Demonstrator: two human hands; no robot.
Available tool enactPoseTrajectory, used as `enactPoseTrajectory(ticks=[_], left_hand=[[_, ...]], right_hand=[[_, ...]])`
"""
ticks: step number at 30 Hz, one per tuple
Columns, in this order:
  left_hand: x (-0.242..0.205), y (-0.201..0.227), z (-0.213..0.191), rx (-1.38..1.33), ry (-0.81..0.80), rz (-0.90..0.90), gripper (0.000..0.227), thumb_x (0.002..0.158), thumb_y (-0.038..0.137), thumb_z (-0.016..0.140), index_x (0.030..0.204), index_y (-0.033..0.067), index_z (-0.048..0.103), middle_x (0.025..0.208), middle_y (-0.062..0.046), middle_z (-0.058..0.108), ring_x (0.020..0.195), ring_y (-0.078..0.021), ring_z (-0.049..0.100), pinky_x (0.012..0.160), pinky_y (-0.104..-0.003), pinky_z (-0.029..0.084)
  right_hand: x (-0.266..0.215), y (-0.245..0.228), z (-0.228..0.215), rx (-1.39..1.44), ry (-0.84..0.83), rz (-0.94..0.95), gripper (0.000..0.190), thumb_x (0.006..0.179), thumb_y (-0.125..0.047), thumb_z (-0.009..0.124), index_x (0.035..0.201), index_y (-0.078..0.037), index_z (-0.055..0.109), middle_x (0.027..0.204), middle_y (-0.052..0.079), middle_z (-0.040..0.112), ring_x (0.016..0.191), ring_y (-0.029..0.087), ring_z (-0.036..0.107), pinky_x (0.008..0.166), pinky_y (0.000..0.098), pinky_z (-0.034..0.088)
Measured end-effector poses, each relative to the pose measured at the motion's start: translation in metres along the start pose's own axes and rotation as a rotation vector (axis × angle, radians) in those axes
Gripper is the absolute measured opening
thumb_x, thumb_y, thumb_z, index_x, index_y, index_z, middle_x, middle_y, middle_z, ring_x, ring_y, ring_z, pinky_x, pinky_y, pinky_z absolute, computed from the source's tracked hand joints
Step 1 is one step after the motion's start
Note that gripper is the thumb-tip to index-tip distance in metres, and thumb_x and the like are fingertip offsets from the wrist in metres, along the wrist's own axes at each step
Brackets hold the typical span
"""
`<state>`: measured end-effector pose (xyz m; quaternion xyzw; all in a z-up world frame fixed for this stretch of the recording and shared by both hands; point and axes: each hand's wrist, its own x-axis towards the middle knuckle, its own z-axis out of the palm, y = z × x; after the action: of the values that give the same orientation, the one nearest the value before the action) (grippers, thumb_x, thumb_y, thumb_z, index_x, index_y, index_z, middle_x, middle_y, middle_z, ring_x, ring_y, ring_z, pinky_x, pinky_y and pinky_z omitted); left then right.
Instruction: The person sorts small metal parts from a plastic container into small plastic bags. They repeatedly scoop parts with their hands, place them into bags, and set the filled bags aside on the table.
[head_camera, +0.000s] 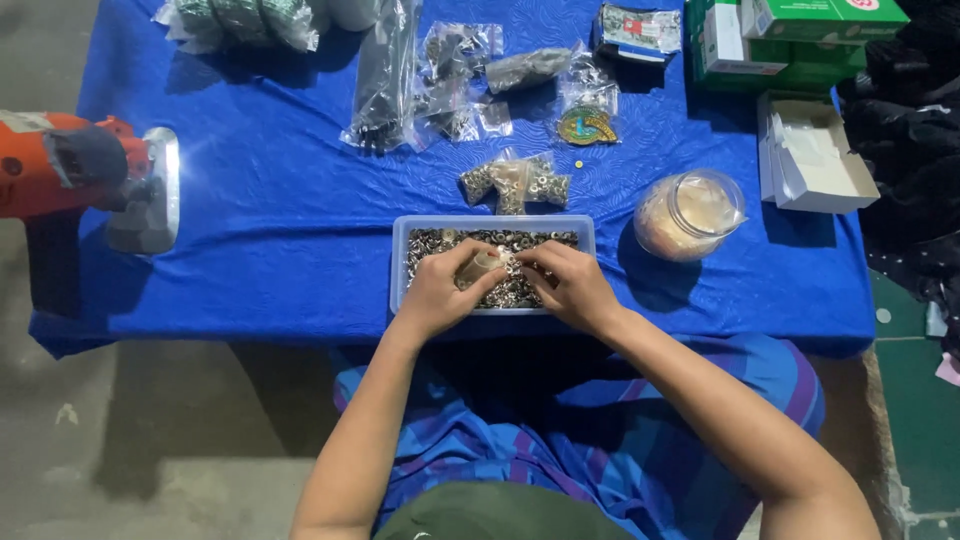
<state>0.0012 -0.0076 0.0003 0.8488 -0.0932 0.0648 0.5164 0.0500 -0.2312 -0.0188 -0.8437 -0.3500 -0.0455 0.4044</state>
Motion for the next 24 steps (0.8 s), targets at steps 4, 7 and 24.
enactPoseTrajectory(ticks=[4,7,24], left_hand=[[-0.002,-0.001,0.001,-0.025,-0.001,-0.007,0.023,0.089,0.037,0.079,0.103,0.0208,0.07,0.072,-0.012,0.074,0.074,-0.0336,0.075,0.069,-0.04,0.06],[-0.001,0.006,-0.002,-0.064,-0.018,-0.026,0.023,0.089,0.037,0.079,0.102,0.0202,0.071,0.071,-0.01,0.075,0.072,-0.0314,0.075,0.069,-0.039,0.06],[0.003,0.001,0.007,0.084,0.008,0.001,0.028,0.087,0.034,0.081,0.103,0.0134,0.069,0.081,-0.018,0.076,0.079,-0.0379,0.076,0.07,-0.043,0.061]], right_hand=[[0.002,0.001,-0.001,0.096,0.019,0.075,0.015,0.094,-0.004,0.069,0.107,-0.009,0.076,0.086,0.011,0.073,0.074,0.03,0.073,0.059,0.0356,0.059],[0.006,-0.018,-0.009,0.094,0.025,0.121,0.017,0.091,-0.004,0.074,0.108,-0.006,0.075,0.084,0.013,0.075,0.072,0.03,0.074,0.057,0.0366,0.06],[-0.008,-0.024,-0.03,0.178,0.027,0.198,0.021,0.086,-0.004,0.079,0.105,-0.012,0.079,0.089,0.01,0.079,0.075,0.028,0.076,0.06,0.0345,0.062]])
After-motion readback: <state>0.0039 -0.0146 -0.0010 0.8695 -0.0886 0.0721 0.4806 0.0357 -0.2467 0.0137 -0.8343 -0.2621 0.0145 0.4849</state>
